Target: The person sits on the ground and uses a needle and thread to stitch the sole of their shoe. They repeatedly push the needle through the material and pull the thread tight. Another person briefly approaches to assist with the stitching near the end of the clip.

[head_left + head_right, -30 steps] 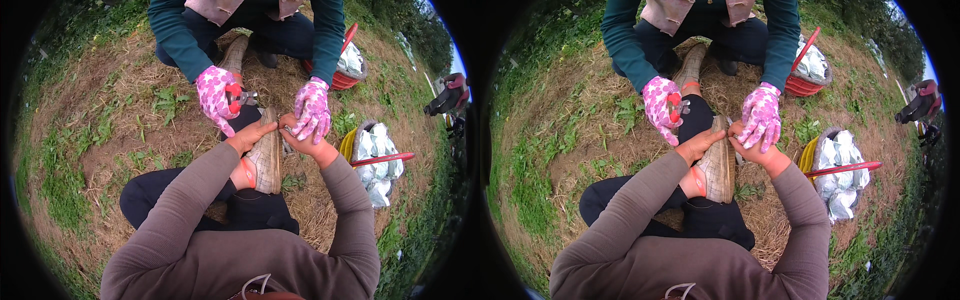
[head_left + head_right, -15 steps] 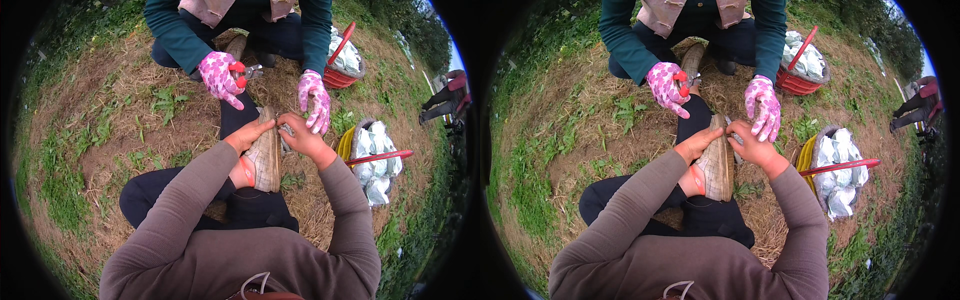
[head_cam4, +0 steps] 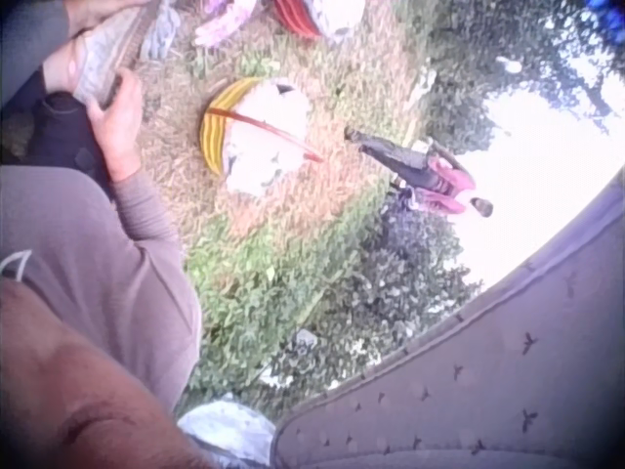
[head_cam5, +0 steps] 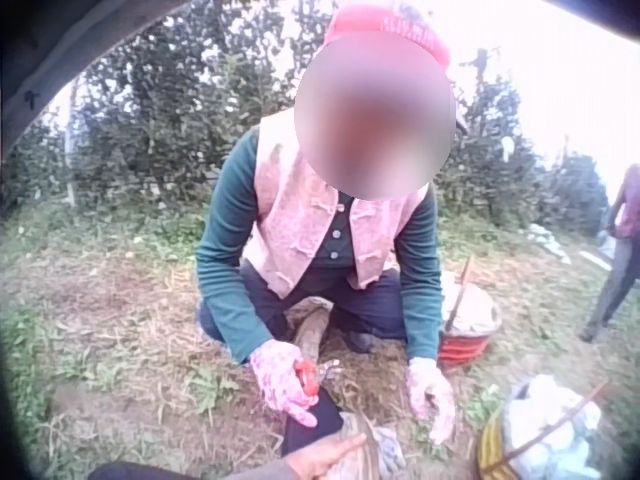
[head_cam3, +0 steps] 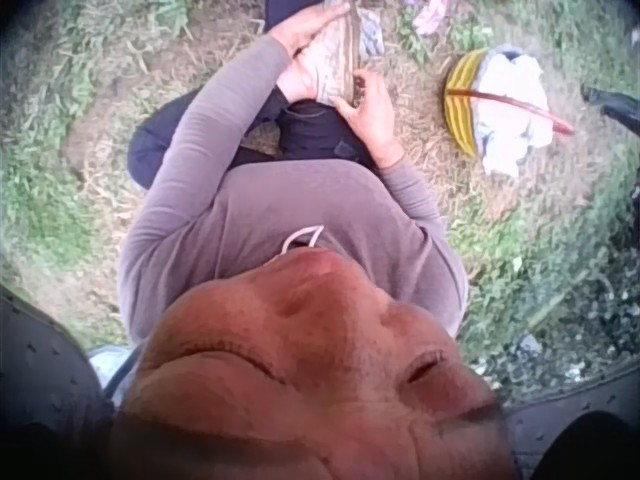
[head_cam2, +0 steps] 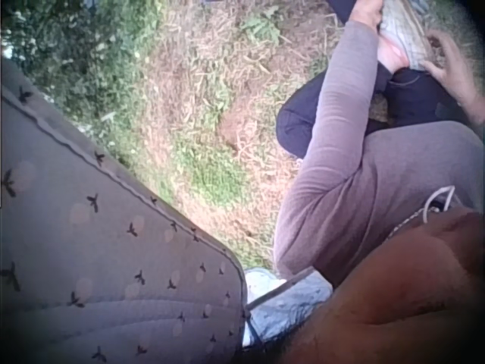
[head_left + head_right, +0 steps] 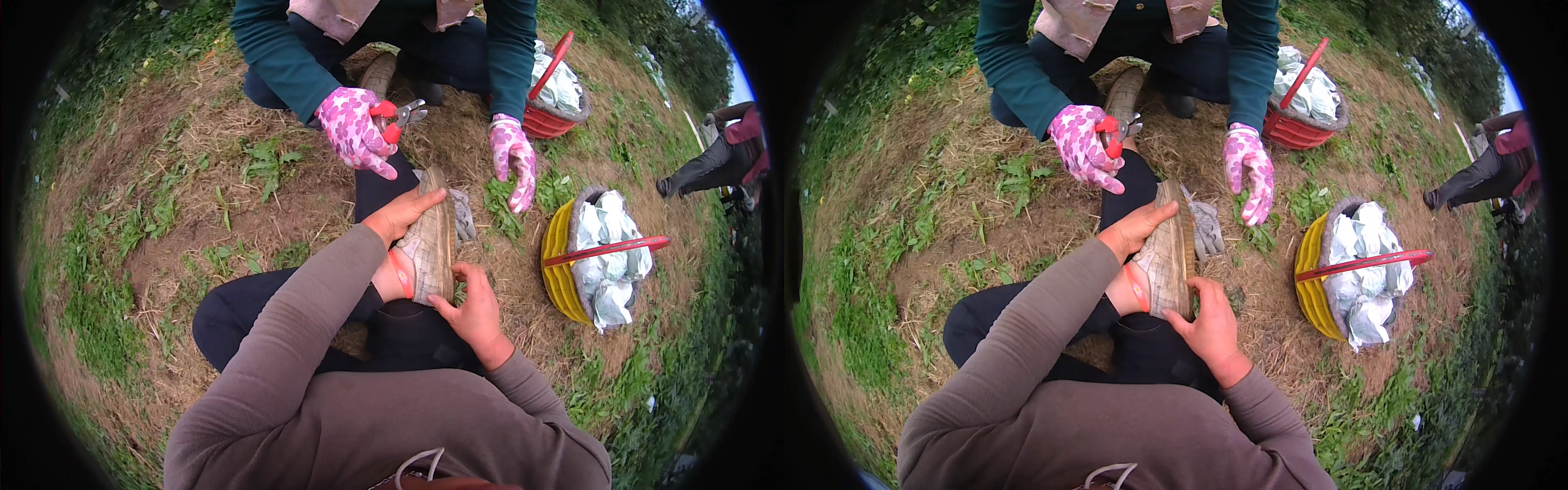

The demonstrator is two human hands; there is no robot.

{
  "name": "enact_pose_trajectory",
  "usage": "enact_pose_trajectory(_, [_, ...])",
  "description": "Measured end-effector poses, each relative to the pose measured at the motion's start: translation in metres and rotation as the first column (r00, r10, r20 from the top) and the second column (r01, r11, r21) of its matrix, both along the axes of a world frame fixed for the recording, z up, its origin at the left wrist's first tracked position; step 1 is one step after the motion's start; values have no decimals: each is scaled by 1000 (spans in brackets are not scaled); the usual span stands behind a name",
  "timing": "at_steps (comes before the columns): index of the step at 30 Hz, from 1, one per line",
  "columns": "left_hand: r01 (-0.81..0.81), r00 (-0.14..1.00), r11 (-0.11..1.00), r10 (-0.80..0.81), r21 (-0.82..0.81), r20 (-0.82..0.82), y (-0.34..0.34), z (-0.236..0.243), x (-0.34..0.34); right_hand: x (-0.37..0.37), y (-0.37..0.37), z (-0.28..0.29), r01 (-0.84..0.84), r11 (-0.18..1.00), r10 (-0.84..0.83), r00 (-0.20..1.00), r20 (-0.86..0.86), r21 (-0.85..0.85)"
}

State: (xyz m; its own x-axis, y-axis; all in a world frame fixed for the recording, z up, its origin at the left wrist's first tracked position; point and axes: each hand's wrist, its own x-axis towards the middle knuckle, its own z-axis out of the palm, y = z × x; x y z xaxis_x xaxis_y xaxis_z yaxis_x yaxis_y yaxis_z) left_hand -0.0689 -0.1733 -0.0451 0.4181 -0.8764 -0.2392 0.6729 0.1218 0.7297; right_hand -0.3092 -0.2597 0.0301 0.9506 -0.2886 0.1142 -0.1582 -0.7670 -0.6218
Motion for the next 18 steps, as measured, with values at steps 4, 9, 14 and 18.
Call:
enact_pose_trajectory(4, [0,999,1000,0,9,40,1,2,1,-7,13,-17,134,980,-112,982,-151,145])
enact_pose_trajectory(9, [-30,999,997,28,72,19,2,3,0,-4,11,-40,111,941,-82,991,-104,321])
enact_pose_trajectory(14, [-21,1000,999,21,29,11,1,2,-1,-7,0,-51,38,927,-23,999,-44,373])
enact_pose_trajectory(18, [-37,999,999,37,6,6,-1,2,0,-6,-5,-51,6,959,2,1000,-30,285])
